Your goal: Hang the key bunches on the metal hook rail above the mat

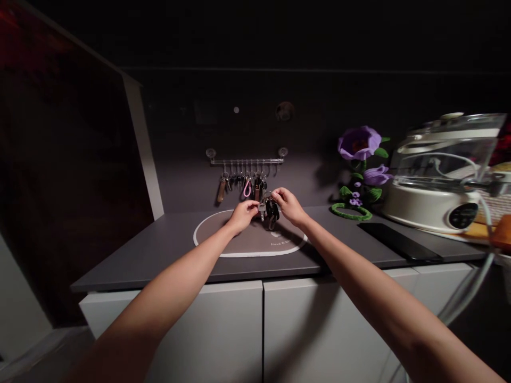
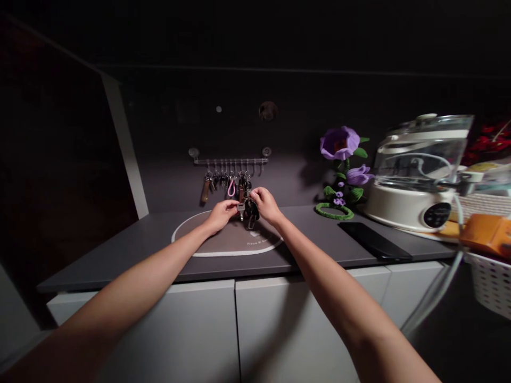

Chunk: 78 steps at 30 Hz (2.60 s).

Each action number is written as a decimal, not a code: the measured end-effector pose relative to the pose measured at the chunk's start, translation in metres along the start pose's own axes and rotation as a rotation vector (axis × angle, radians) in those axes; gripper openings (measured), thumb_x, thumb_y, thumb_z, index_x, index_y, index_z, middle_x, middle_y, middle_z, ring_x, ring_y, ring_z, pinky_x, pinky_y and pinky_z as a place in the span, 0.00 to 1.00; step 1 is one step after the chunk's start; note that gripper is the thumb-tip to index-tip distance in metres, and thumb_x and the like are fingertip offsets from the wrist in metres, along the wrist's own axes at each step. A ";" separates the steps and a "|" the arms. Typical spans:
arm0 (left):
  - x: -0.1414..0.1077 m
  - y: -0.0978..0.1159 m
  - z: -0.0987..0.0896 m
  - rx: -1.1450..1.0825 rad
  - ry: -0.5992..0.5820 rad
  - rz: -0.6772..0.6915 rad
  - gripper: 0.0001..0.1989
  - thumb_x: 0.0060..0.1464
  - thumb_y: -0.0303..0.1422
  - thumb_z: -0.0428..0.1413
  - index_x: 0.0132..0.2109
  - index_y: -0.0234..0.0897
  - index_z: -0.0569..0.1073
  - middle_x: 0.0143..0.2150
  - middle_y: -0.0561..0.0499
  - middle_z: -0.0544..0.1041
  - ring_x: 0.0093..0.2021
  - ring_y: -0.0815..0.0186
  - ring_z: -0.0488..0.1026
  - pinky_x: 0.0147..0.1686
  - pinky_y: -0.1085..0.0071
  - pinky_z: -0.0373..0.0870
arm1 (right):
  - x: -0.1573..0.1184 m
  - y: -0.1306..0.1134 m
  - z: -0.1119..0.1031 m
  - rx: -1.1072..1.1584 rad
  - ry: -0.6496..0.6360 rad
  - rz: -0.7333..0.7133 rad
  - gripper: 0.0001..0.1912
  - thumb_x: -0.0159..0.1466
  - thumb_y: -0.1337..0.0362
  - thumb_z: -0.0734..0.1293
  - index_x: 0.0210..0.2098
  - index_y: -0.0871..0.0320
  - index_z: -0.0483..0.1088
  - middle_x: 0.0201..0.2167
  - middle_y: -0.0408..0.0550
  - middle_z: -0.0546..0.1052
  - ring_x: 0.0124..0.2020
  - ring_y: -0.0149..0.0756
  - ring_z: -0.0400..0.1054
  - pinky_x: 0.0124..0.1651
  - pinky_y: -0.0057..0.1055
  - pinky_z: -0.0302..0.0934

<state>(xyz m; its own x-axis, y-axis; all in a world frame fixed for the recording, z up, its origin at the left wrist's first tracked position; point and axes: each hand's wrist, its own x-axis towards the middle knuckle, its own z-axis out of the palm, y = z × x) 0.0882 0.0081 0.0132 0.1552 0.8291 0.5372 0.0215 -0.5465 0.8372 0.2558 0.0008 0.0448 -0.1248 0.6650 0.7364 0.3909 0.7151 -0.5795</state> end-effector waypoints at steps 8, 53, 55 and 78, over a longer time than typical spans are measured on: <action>-0.002 -0.006 -0.001 0.381 0.127 0.207 0.09 0.53 0.32 0.50 0.40 0.34 0.72 0.40 0.44 0.74 0.38 0.65 0.71 0.43 0.66 0.67 | 0.031 0.008 -0.009 0.155 0.042 0.136 0.14 0.56 0.53 0.60 0.29 0.59 0.61 0.24 0.40 0.65 0.26 0.27 0.58 0.32 0.25 0.56; 0.006 -0.019 -0.004 0.692 0.181 0.202 0.10 0.56 0.29 0.44 0.30 0.36 0.67 0.33 0.48 0.72 0.37 0.65 0.67 0.38 0.69 0.63 | 0.111 0.049 0.014 -0.199 0.433 0.447 0.11 0.56 0.62 0.61 0.27 0.63 0.72 0.28 0.52 0.75 0.29 0.33 0.66 0.34 0.27 0.57; 0.006 -0.020 -0.004 0.685 0.179 0.197 0.09 0.56 0.29 0.44 0.31 0.36 0.67 0.33 0.48 0.72 0.36 0.65 0.67 0.38 0.69 0.63 | 0.110 0.050 0.014 -0.158 0.430 0.436 0.11 0.56 0.62 0.61 0.28 0.62 0.71 0.29 0.51 0.75 0.29 0.32 0.66 0.34 0.26 0.57; 0.007 -0.030 -0.011 0.787 0.034 0.111 0.10 0.52 0.25 0.50 0.40 0.35 0.74 0.39 0.46 0.72 0.41 0.65 0.69 0.45 0.67 0.65 | 0.030 0.034 0.021 -0.024 0.256 0.393 0.12 0.57 0.68 0.61 0.39 0.64 0.70 0.39 0.52 0.75 0.38 0.31 0.67 0.45 0.27 0.59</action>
<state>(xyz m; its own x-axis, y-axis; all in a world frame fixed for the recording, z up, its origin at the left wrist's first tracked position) 0.0779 0.0318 -0.0072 0.1670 0.7611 0.6267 0.7010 -0.5387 0.4674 0.2463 0.0496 0.0402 0.2645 0.8076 0.5271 0.3849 0.4127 -0.8255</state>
